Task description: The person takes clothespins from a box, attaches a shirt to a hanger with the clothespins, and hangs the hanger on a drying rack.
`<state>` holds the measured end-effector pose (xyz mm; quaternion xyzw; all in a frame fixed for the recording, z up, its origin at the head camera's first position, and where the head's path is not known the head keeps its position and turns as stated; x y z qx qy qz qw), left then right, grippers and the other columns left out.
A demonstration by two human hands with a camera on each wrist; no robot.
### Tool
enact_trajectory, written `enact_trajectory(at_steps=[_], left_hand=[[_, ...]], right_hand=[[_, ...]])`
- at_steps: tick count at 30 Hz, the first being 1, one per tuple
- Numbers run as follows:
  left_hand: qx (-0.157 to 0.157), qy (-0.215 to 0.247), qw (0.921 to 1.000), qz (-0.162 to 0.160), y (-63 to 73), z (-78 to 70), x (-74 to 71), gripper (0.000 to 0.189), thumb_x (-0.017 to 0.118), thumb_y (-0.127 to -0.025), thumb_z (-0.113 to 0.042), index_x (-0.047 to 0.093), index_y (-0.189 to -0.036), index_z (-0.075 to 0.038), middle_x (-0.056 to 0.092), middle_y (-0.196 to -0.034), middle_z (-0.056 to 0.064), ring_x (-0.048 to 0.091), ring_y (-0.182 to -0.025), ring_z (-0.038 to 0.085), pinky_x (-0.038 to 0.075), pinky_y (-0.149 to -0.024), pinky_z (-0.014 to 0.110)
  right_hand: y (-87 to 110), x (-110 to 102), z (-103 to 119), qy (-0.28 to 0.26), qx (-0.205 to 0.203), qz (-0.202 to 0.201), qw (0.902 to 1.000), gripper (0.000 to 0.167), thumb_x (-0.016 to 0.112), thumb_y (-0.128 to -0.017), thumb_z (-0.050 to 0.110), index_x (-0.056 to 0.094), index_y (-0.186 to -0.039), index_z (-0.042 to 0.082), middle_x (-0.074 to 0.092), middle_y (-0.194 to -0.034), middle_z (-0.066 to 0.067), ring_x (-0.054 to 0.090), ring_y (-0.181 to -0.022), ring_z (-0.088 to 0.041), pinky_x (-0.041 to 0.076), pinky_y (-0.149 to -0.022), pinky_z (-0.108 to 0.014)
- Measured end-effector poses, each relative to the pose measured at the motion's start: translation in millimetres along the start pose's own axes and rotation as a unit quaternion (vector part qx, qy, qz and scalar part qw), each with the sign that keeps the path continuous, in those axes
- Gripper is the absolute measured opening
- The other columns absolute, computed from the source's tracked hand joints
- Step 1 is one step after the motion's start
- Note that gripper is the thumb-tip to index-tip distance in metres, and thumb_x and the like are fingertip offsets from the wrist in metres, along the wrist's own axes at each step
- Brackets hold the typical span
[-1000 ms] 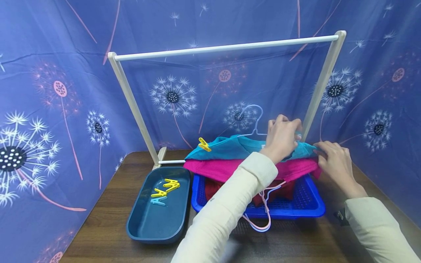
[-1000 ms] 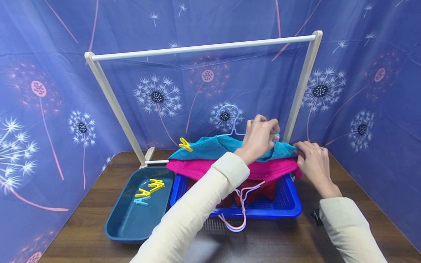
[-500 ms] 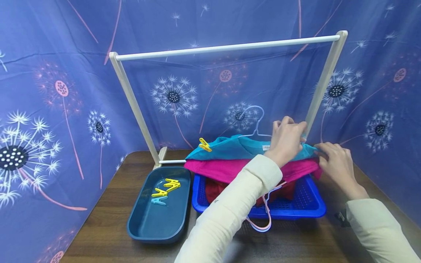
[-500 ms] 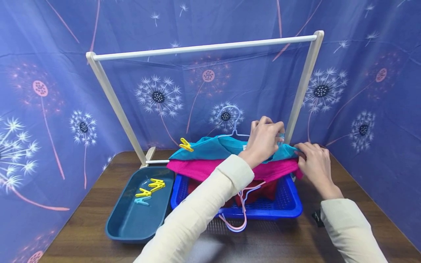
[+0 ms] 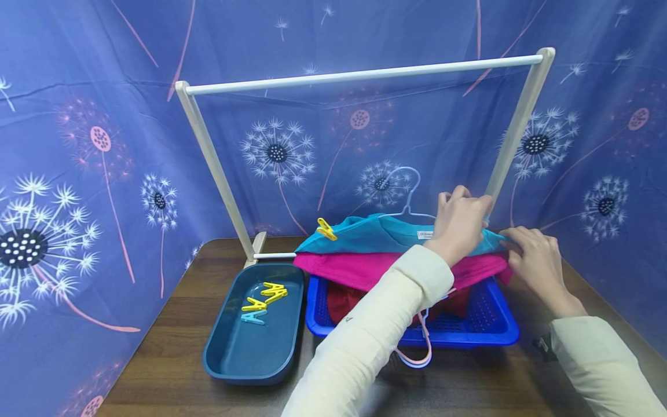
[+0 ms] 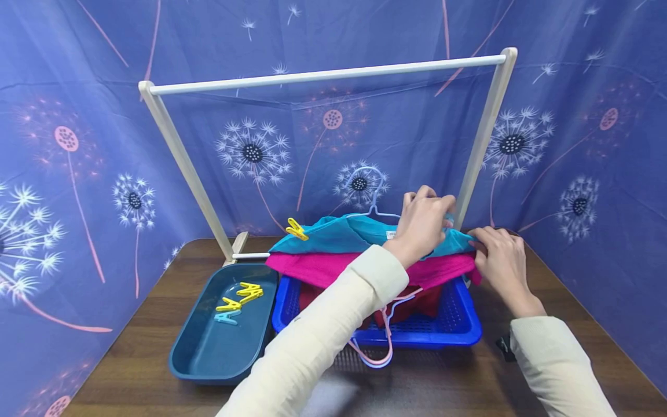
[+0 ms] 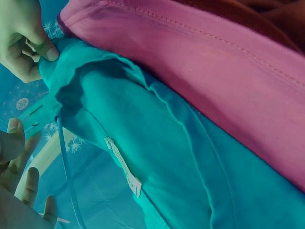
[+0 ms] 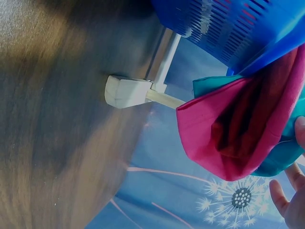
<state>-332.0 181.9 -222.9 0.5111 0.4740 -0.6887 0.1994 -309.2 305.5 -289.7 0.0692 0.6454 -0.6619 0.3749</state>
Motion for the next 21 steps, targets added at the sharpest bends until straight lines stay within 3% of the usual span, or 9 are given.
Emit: enact_trajectory(at_steps=[12, 18, 21], left_hand=[[0.003, -0.016, 0.9998, 0.008, -0.8, -2.2, 2.4, 0.013, 0.063, -0.084, -0.035, 0.056, -0.094, -0.035, 0.065, -0.093, -0.024, 0.043, -0.107, 0.000, 0.029, -0.089, 0.029], [-0.017, 0.002, 0.9997, 0.016, 2.4, 6.7, 7.1, 0.031, 0.070, -0.077, -0.038, 0.055, -0.103, -0.033, 0.064, -0.096, -0.023, 0.042, -0.110, 0.001, 0.029, -0.090, 0.030], [-0.027, 0.030, 0.9986, 0.035, 3.7, 11.7, 9.7, 0.035, 0.066, -0.080, -0.044, 0.053, -0.111, -0.034, 0.063, -0.103, -0.023, 0.042, -0.113, 0.003, 0.027, -0.095, 0.033]], right_hand=[[0.2, 1.4, 0.3, 0.002, -0.004, 0.008, 1.0000, 0.016, 0.062, -0.072, -0.006, 0.064, -0.086, 0.003, 0.064, -0.079, -0.016, 0.053, -0.073, -0.034, 0.030, -0.064, -0.050], [-0.1, 1.4, 1.2, 0.001, 0.000, 0.013, 0.9999, 0.017, 0.060, -0.072, -0.006, 0.064, -0.086, 0.003, 0.064, -0.080, -0.016, 0.053, -0.072, -0.034, 0.030, -0.063, -0.049], [-0.4, 1.3, 0.6, 0.000, 0.003, 0.016, 0.9999, 0.017, 0.059, -0.073, -0.007, 0.064, -0.086, 0.002, 0.064, -0.079, -0.016, 0.053, -0.072, -0.035, 0.031, -0.063, -0.050]])
Point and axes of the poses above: each hand's wrist, its own y-axis away from the middle knuckle, its own x-axis out of the palm, z = x × y, the point moved 8 cm from there along -y, towards the middle knuckle
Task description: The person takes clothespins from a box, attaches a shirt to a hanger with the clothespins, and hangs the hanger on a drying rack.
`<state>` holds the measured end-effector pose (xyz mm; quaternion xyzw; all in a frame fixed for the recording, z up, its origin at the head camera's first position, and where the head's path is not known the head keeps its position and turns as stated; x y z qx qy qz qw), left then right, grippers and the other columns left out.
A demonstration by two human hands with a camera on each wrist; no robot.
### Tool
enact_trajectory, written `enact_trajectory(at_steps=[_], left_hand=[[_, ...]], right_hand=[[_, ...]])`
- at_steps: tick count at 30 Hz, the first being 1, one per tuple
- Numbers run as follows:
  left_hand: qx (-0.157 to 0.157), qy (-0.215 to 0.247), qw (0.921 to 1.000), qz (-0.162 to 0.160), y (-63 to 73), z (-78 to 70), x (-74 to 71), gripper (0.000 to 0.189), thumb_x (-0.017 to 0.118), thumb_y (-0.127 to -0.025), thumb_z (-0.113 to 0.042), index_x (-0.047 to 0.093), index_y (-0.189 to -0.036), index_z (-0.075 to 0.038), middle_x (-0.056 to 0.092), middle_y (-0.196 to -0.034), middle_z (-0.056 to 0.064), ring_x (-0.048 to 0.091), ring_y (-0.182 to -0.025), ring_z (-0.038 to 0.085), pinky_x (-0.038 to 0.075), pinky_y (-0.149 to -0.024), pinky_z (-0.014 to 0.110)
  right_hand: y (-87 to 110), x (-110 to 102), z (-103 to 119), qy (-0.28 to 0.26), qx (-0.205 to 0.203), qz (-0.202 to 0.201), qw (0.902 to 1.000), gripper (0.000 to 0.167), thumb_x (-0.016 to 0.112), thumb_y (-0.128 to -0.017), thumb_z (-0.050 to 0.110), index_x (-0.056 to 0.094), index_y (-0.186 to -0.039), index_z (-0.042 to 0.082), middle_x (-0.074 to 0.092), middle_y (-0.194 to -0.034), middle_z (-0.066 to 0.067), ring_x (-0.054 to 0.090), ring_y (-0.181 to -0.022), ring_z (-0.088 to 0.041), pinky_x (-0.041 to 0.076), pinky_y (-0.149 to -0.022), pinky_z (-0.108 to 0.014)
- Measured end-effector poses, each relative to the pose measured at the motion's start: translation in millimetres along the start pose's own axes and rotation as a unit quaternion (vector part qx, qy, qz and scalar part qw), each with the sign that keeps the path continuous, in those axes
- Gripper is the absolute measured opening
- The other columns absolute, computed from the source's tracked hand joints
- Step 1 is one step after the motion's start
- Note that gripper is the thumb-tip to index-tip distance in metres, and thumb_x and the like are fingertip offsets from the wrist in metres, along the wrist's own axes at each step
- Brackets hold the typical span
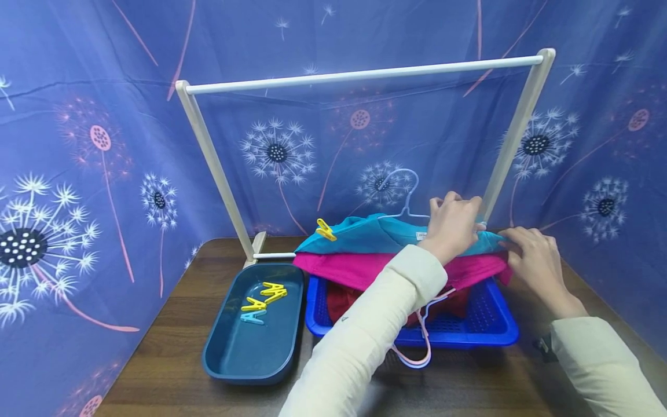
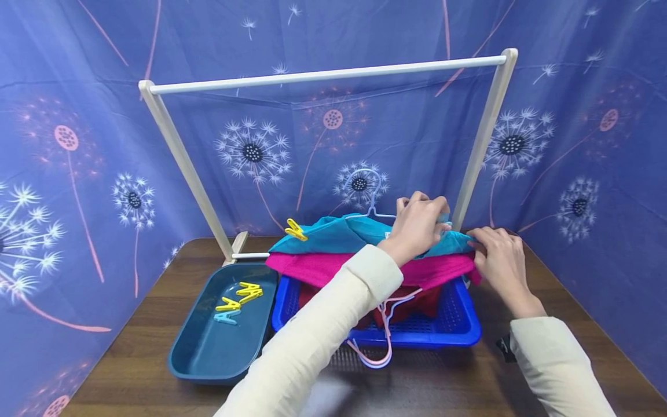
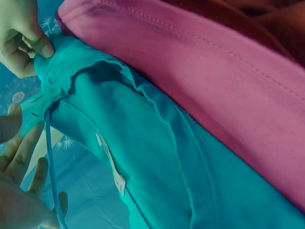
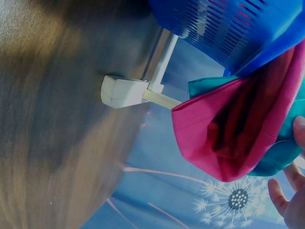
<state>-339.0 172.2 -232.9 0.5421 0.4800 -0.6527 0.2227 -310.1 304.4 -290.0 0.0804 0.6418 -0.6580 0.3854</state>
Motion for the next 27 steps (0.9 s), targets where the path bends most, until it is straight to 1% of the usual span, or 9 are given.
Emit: enact_trajectory(at_steps=[3, 5, 8, 12, 16, 19, 23, 27], left_hand=[[-0.003, 0.030, 0.9993, 0.023, 0.6, 3.6, 1.3, 0.033, 0.053, -0.085, -0.050, 0.052, -0.116, -0.037, 0.061, -0.106, -0.025, 0.042, -0.115, 0.005, 0.026, -0.097, 0.034], [-0.005, 0.041, 0.9988, 0.028, 0.7, 7.1, 0.1, 0.036, 0.045, -0.087, -0.053, 0.050, -0.120, -0.038, 0.060, -0.109, -0.025, 0.042, -0.117, 0.006, 0.026, -0.097, 0.034], [-0.007, 0.044, 0.9989, 0.016, 0.9, 13.3, -4.4, 0.037, 0.038, -0.091, -0.053, 0.049, -0.123, -0.038, 0.060, -0.112, -0.024, 0.043, -0.118, 0.007, 0.028, -0.095, 0.032], [0.003, 0.048, 0.9988, -0.009, 4.4, 20.9, -10.6, 0.034, 0.037, -0.093, -0.048, 0.049, -0.123, -0.036, 0.059, -0.114, -0.023, 0.046, -0.114, 0.007, 0.030, -0.092, 0.029], [0.028, 0.040, 0.9985, -0.026, 11.2, 25.1, -15.9, 0.033, 0.038, -0.094, -0.045, 0.051, -0.122, -0.033, 0.060, -0.116, -0.021, 0.047, -0.112, 0.008, 0.031, -0.091, 0.029], [0.055, 0.012, 0.9977, -0.038, 17.8, 26.2, -18.4, 0.033, 0.038, -0.095, -0.043, 0.051, -0.122, -0.030, 0.061, -0.116, -0.017, 0.048, -0.112, 0.009, 0.033, -0.093, 0.030], [0.093, -0.024, 0.9939, -0.053, 28.0, 27.3, -20.4, 0.033, 0.038, -0.096, -0.040, 0.052, -0.123, -0.026, 0.061, -0.116, -0.013, 0.047, -0.113, 0.010, 0.034, -0.096, 0.030], [0.123, -0.028, 0.9895, -0.072, 38.7, 29.2, -23.5, 0.031, 0.040, -0.096, -0.037, 0.053, -0.122, -0.026, 0.061, -0.116, -0.012, 0.047, -0.114, 0.010, 0.037, -0.094, 0.029]], right_hand=[[-0.6, -0.2, -1.0, -0.002, 0.004, 0.003, 1.0000, 0.019, 0.057, -0.072, -0.008, 0.064, -0.087, 0.002, 0.064, -0.080, -0.017, 0.053, -0.073, -0.036, 0.031, -0.063, -0.051], [-1.6, -0.7, -1.6, -0.002, 0.004, 0.005, 1.0000, 0.021, 0.055, -0.072, -0.009, 0.064, -0.087, 0.002, 0.064, -0.080, -0.017, 0.053, -0.073, -0.036, 0.031, -0.063, -0.052], [-2.8, -1.6, -2.1, 0.000, 0.003, 0.005, 1.0000, 0.023, 0.052, -0.070, -0.009, 0.064, -0.087, 0.002, 0.064, -0.079, -0.017, 0.053, -0.072, -0.037, 0.031, -0.062, -0.052], [-2.3, -1.8, -3.1, -0.002, 0.006, 0.009, 0.9999, 0.023, 0.052, -0.070, -0.009, 0.064, -0.087, 0.001, 0.063, -0.079, -0.017, 0.053, -0.073, -0.037, 0.031, -0.062, -0.052], [-1.6, -1.3, -3.8, -0.004, 0.009, 0.012, 0.9999, 0.021, 0.053, -0.071, -0.008, 0.064, -0.087, 0.001, 0.063, -0.080, -0.018, 0.053, -0.074, -0.038, 0.031, -0.062, -0.053], [-1.6, -0.6, -3.7, -0.004, 0.011, 0.015, 0.9998, 0.019, 0.055, -0.073, -0.006, 0.064, -0.088, 0.001, 0.063, -0.080, -0.019, 0.053, -0.074, -0.039, 0.030, -0.061, -0.052], [-2.2, 1.1, -3.1, -0.006, 0.016, 0.018, 0.9997, 0.015, 0.058, -0.075, -0.004, 0.064, -0.088, 0.001, 0.063, -0.080, -0.019, 0.053, -0.073, -0.038, 0.030, -0.061, -0.051], [-3.0, 2.9, -2.4, -0.009, 0.018, 0.019, 0.9996, 0.013, 0.061, -0.076, -0.002, 0.064, -0.088, 0.001, 0.063, -0.080, -0.018, 0.053, -0.072, -0.038, 0.030, -0.061, -0.051]])
Point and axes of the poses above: each hand's wrist, its own y-axis away from the middle knuckle, its own x-axis out of the palm, z = x × y, the point moved 8 cm from there along -y, towards the middle knuckle
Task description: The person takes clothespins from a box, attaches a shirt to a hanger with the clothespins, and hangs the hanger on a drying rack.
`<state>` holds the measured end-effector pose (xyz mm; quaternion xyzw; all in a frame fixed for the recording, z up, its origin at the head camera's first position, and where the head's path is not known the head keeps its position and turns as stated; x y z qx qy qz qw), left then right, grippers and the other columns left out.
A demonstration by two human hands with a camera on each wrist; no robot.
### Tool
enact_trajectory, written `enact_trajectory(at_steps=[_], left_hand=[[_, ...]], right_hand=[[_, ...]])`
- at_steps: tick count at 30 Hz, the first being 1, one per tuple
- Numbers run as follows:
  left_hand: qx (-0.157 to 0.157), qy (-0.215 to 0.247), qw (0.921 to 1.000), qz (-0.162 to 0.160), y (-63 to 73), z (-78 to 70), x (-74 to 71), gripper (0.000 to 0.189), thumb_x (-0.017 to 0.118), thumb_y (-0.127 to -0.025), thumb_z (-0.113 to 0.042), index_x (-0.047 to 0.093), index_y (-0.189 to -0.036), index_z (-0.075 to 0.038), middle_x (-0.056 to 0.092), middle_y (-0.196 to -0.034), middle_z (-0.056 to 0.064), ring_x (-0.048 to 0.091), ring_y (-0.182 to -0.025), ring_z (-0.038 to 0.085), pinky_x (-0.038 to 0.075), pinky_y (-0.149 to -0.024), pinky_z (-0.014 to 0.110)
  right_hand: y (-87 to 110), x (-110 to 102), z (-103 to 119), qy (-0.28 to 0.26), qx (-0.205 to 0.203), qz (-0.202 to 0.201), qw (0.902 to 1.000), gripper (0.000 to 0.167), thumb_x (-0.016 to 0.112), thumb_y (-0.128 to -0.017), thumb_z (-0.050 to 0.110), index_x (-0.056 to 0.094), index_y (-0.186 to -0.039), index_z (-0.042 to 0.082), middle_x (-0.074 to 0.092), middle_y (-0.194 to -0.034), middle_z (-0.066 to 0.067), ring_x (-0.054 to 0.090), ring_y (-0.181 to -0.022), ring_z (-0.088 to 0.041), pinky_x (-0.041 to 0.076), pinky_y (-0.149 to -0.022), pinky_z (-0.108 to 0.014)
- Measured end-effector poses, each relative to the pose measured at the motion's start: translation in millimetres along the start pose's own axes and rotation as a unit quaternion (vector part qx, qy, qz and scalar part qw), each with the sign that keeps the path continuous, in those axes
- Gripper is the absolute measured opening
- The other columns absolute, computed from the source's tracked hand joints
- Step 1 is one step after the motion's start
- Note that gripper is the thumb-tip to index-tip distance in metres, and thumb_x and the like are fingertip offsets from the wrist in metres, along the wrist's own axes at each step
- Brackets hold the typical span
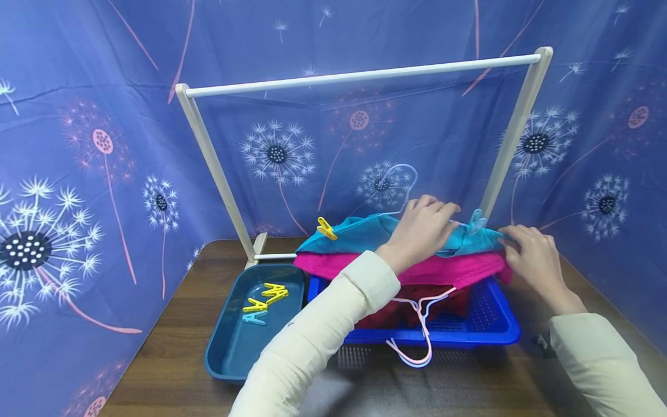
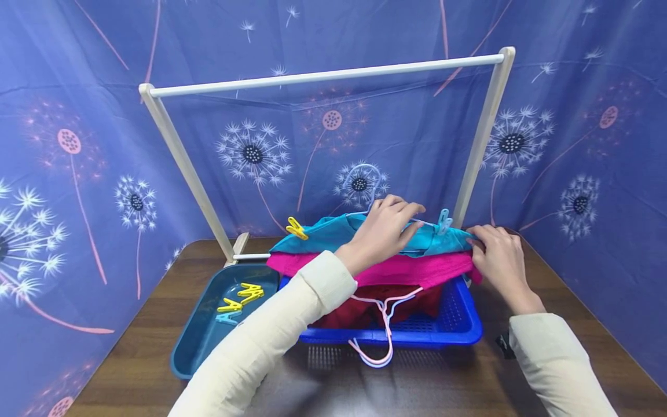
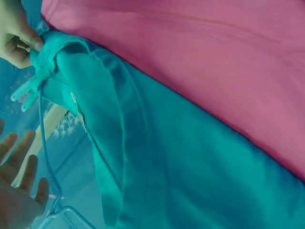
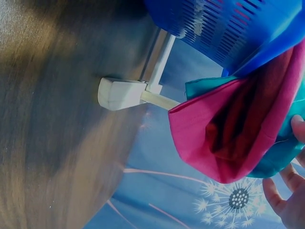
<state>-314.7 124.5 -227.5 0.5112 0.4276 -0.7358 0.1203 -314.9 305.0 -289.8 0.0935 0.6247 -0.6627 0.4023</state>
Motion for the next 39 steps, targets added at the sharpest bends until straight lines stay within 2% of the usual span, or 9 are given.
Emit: enact_trajectory(at_steps=[4, 9, 15, 22, 32, 39], left_hand=[[0.025, 0.009, 0.9993, -0.028, 10.0, 0.5, -6.2, 0.029, 0.044, -0.095, -0.033, 0.055, -0.120, -0.025, 0.062, -0.113, -0.011, 0.048, -0.111, 0.011, 0.038, -0.092, 0.028], [0.032, 0.016, 0.9985, -0.042, 21.9, 7.0, -12.5, 0.028, 0.045, -0.094, -0.032, 0.056, -0.119, -0.024, 0.063, -0.110, -0.010, 0.049, -0.110, 0.011, 0.038, -0.092, 0.029], [0.020, 0.020, 0.9984, -0.050, 35.4, 23.9, -16.4, 0.027, 0.046, -0.094, -0.031, 0.056, -0.118, -0.023, 0.063, -0.110, -0.009, 0.048, -0.111, 0.011, 0.037, -0.094, 0.029], [0.005, 0.030, 0.9969, -0.073, 53.3, 49.7, -29.0, 0.026, 0.048, -0.094, -0.028, 0.057, -0.117, -0.021, 0.063, -0.110, -0.007, 0.049, -0.110, 0.014, 0.038, -0.091, 0.031], [-0.036, 0.044, 0.9938, -0.096, 74.9, 90.0, -45.3, 0.026, 0.050, -0.093, -0.026, 0.057, -0.117, -0.019, 0.063, -0.112, -0.004, 0.050, -0.108, 0.019, 0.038, -0.089, 0.036], [-0.071, 0.039, 0.9921, -0.096, 92.7, 118.3, -48.9, 0.031, 0.053, -0.091, -0.026, 0.055, -0.121, -0.016, 0.061, -0.117, 0.000, 0.049, -0.107, 0.022, 0.037, -0.088, 0.039]], right_hand=[[-0.5, 1.1, -0.2, -0.001, 0.004, 0.000, 1.0000, 0.013, 0.063, -0.076, -0.001, 0.064, -0.089, 0.001, 0.063, -0.080, -0.019, 0.053, -0.070, -0.037, 0.030, -0.059, -0.050], [-0.7, 1.9, -1.8, -0.002, 0.007, 0.000, 1.0000, 0.013, 0.063, -0.076, -0.001, 0.064, -0.089, 0.000, 0.063, -0.081, -0.020, 0.053, -0.072, -0.039, 0.031, -0.060, -0.051], [-1.3, 2.2, -2.1, -0.007, 0.005, 0.004, 1.0000, 0.013, 0.064, -0.076, -0.002, 0.063, -0.090, -0.001, 0.063, -0.081, -0.021, 0.053, -0.072, -0.039, 0.030, -0.060, -0.050], [-2.4, 1.1, 1.3, -0.006, -0.001, 0.011, 0.9999, 0.013, 0.064, -0.077, -0.002, 0.063, -0.089, -0.002, 0.063, -0.080, -0.021, 0.054, -0.071, -0.039, 0.031, -0.059, -0.049], [-4.1, 1.1, -0.8, -0.005, 0.001, 0.022, 0.9997, 0.013, 0.064, -0.077, -0.002, 0.063, -0.089, -0.002, 0.062, -0.081, -0.021, 0.054, -0.072, -0.039, 0.031, -0.060, -0.051], [-5.4, 1.0, -0.4, -0.005, -0.001, 0.021, 0.9998, 0.013, 0.064, -0.077, -0.002, 0.063, -0.089, -0.002, 0.063, -0.080, -0.021, 0.054, -0.072, -0.040, 0.031, -0.060, -0.051]])
Point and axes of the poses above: each hand's wrist, its own y-axis away from the middle knuckle, its own x-axis out of the palm, z = x × y, the point moved 8 cm from there along -y, towards the middle knuckle
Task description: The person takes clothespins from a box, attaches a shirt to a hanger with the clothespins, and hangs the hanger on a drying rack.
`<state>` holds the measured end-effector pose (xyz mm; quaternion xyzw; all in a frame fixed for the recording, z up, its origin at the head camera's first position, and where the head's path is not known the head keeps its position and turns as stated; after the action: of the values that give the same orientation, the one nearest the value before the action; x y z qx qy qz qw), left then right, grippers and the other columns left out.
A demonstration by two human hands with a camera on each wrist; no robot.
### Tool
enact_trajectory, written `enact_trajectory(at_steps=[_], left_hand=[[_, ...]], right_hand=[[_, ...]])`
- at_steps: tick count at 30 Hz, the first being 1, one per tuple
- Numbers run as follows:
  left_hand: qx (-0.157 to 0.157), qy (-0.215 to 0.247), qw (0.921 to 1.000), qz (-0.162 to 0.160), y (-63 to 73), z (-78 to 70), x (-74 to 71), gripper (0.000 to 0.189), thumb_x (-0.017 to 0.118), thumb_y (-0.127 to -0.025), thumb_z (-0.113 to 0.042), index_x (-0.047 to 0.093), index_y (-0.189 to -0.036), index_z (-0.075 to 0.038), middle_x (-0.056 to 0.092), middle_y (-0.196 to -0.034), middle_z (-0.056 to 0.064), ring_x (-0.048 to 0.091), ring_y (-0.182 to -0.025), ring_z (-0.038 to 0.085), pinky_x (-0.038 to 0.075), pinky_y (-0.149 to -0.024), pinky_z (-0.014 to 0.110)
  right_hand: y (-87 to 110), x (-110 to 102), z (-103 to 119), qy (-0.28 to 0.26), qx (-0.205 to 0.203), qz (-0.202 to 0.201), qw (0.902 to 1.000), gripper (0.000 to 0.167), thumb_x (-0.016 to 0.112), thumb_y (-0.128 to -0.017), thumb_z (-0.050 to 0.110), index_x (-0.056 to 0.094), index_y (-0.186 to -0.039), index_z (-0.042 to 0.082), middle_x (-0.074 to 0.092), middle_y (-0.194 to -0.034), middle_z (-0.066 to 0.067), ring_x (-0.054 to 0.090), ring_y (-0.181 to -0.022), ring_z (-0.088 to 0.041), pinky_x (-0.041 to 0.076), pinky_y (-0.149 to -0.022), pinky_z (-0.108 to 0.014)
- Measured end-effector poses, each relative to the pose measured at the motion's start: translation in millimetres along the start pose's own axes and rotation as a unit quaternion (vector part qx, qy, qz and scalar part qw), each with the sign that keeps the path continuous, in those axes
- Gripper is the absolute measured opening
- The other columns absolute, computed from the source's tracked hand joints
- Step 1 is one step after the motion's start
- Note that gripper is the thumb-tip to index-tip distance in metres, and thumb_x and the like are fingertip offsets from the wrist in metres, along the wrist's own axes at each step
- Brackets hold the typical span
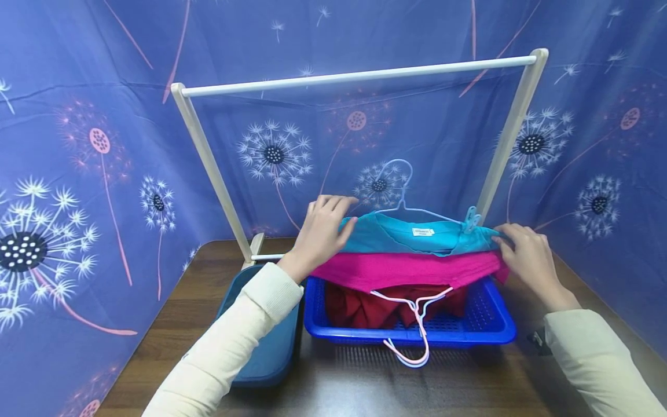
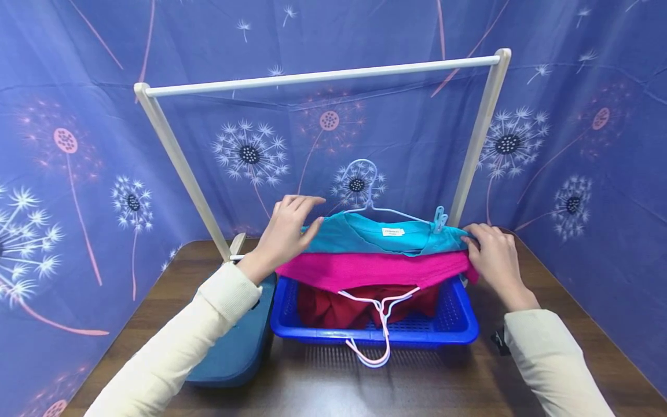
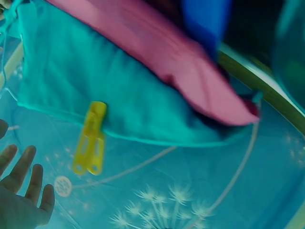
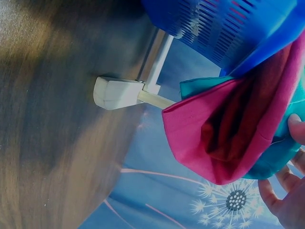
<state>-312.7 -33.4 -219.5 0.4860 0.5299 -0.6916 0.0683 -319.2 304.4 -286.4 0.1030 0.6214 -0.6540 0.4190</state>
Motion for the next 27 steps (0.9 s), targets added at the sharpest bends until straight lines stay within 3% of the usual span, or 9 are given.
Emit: enact_trajectory(at_steps=[8, 16, 21, 27], left_hand=[[-0.032, 0.006, 0.9993, -0.017, 17.4, 33.5, -6.2, 0.035, 0.056, -0.089, -0.026, 0.052, -0.122, -0.016, 0.058, -0.119, 0.003, 0.049, -0.104, 0.024, 0.038, -0.080, 0.039], [-0.061, 0.011, 0.9981, -0.003, 38.9, 54.9, -1.8, 0.041, 0.055, -0.090, -0.028, 0.048, -0.128, -0.013, 0.057, -0.120, 0.006, 0.049, -0.103, 0.026, 0.038, -0.081, 0.042], [-0.080, 0.010, 0.9966, 0.015, 50.1, 65.7, 5.5, 0.042, 0.054, -0.091, -0.028, 0.046, -0.129, -0.011, 0.058, -0.118, 0.008, 0.050, -0.102, 0.028, 0.038, -0.080, 0.043], [-0.108, 0.004, 0.9920, 0.064, 62.1, 76.1, 19.0, 0.040, 0.054, -0.091, -0.028, 0.047, -0.127, -0.011, 0.062, -0.106, 0.006, 0.051, -0.100, 0.029, 0.038, -0.078, 0.041]], right_hand=[[-0.6, -0.7, 1.9, -0.002, 0.002, 0.000, 1.0000, 0.012, 0.063, -0.078, -0.001, 0.063, -0.090, -0.002, 0.063, -0.082, -0.022, 0.055, -0.074, -0.041, 0.032, -0.061, -0.052], [1.0, 2.0, -1.2, -0.005, 0.010, 0.008, 0.9999, 0.014, 0.063, -0.078, -0.001, 0.063, -0.092, -0.002, 0.063, -0.084, -0.022, 0.055, -0.075, -0.040, 0.033, -0.063, -0.053], [1.5, 1.3, -0.6, -0.003, 0.010, 0.006, 0.9999, 0.013, 0.063, -0.078, -0.001, 0.063, -0.091, -0.003, 0.063, -0.083, -0.022, 0.055, -0.074, -0.040, 0.033, -0.063, -0.052], [0.6, 0.3, 0.0, -0.002, 0.008, -0.001, 1.0000, 0.012, 0.064, -0.078, 0.000, 0.063, -0.090, -0.002, 0.064, -0.081, -0.020, 0.055, -0.072, -0.039, 0.033, -0.060, -0.049]])
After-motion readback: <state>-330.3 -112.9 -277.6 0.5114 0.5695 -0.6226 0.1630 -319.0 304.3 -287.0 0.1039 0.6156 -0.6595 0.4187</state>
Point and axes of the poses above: each hand's wrist, its own y-axis away from the middle knuckle, its own x-axis out of the palm, z = x × y, the point moved 8 cm from there along -y, towards the middle knuckle
